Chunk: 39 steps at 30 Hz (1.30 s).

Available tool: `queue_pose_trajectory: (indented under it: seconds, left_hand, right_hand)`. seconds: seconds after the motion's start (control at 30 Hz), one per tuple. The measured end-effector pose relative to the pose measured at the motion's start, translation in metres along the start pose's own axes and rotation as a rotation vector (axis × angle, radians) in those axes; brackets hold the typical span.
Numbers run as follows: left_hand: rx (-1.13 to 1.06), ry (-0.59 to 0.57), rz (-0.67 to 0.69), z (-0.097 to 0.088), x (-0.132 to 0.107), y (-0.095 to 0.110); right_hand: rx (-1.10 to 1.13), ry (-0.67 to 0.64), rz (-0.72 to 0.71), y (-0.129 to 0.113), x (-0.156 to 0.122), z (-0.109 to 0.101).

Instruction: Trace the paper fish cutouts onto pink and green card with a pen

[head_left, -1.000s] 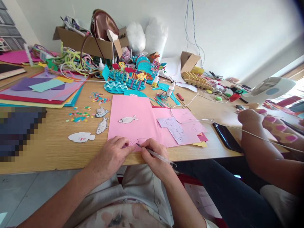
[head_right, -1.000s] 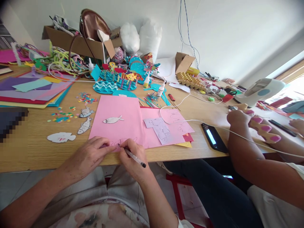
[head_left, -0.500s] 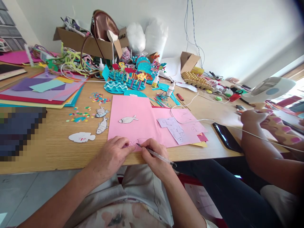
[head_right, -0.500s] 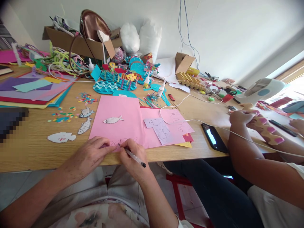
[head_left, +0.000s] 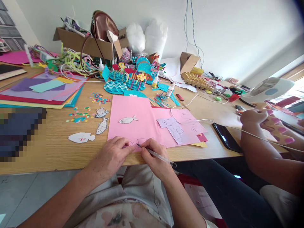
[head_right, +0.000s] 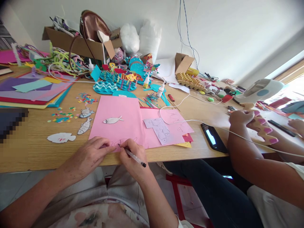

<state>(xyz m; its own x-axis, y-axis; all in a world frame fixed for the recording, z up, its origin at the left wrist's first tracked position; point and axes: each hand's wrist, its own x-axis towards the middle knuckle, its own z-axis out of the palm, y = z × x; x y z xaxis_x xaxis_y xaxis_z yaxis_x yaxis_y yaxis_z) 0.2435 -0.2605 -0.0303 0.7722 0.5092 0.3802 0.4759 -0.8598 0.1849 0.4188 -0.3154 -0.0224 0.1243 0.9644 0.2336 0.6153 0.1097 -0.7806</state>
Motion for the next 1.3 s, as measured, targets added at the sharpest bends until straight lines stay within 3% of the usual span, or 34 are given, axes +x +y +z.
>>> queue_pose_trajectory:
  seconds: [1.3]
  left_hand:
    - [-0.019,-0.053,-0.031,-0.0033,0.0018,0.0007]
  right_hand:
    - [-0.017,-0.012,-0.006,-0.0005,0.0002,-0.0002]
